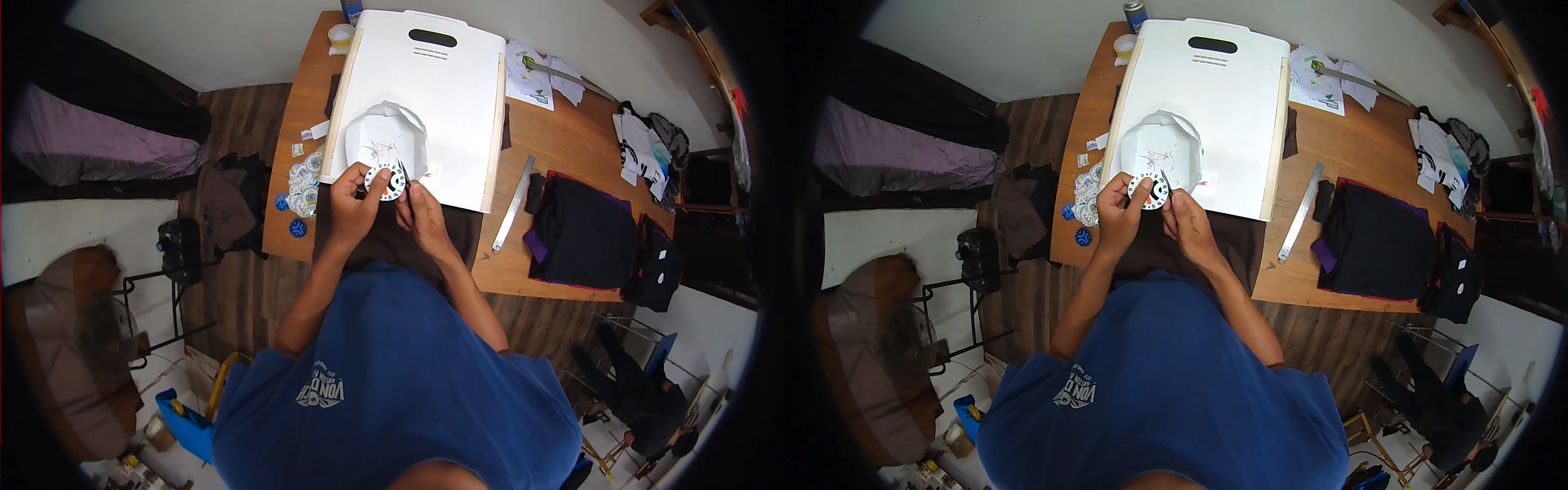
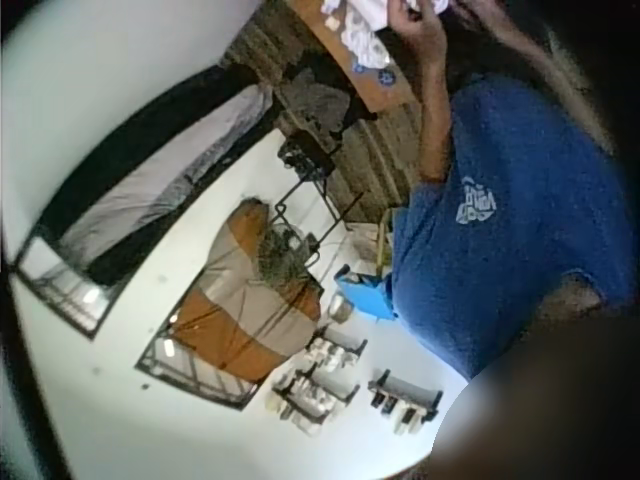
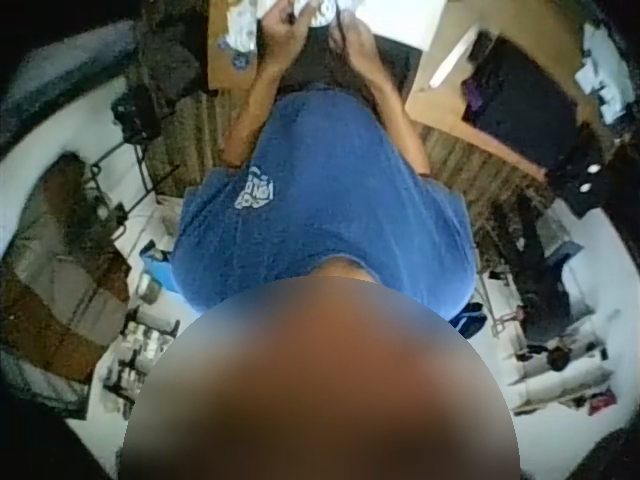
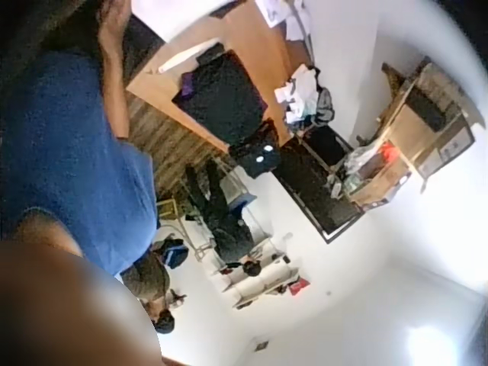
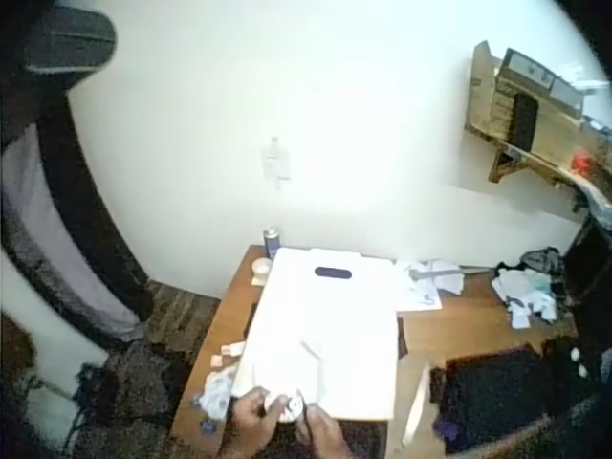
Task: Align a heat transfer design on a t-shirt using a ruler, use a heat press, and weed additional transfer designs.
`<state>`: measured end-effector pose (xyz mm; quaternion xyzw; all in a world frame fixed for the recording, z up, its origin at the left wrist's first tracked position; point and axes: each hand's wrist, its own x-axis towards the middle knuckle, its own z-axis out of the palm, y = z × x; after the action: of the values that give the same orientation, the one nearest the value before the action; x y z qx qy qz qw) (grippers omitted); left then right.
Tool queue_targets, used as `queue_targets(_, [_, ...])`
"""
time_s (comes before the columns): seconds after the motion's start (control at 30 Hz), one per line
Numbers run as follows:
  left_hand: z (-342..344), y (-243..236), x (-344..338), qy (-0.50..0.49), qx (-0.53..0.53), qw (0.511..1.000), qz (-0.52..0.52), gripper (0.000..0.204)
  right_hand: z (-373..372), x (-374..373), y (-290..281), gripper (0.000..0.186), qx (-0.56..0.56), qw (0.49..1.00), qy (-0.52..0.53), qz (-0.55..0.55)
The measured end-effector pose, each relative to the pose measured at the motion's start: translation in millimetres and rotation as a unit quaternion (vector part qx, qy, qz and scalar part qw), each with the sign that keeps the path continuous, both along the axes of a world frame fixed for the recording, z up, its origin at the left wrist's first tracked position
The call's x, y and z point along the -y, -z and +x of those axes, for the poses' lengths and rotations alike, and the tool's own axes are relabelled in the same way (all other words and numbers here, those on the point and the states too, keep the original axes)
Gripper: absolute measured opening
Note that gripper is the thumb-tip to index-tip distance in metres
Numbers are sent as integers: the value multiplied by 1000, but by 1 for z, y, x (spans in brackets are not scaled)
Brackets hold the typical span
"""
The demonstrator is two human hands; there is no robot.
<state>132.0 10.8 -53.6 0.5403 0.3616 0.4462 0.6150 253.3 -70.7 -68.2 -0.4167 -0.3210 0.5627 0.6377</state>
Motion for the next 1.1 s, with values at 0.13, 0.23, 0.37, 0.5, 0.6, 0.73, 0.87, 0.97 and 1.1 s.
queue_targets(0.13, [1, -2, 0, 1, 4, 1000, -2, 19, 0, -1, 0, 42, 2, 1000, 4, 0])
queue_targets(0.23, [1, -2, 0, -1, 0, 1000, 3, 19, 1, 0, 1, 41, 1, 1000, 1, 3])
queue_targets(0.37, [1, -1, -1, -2, 3, 1000, -1, 19, 1, 0, 1, 41, 4, 1000, 2, 2])
queue_targets(0.5, [1, -1, -1, -2, -4, 1000, 3, 19, 1, -1, 6, 42, 25, 1000, 2, 8])
queue_targets(0.6, [1, 0, -1, -5, -5, 1000, -1, 19, 2, -2, 5, 41, 22, 1000, 9, 14])
queue_targets(0.73, [1, -2, -1, -7, 5, 1000, -8, 19, 2, -2, 1, 41, 18, 1000, 6, 12])
queue_targets(0.87, [1, -2, 0, -5, 6, 1000, -5, 18, -1, 0, 4, 39, -7, 1000, 16, 21])
queue_targets(0.97, [3, -3, 0, -7, 13, 1000, -16, 18, -1, -2, 2, 33, -45, 998, 36, 27])
queue_targets(1.1, [1, 2, 0, 0, 8, 1000, -29, 17, -3, -5, -7, 15, 21, 996, 68, -56])
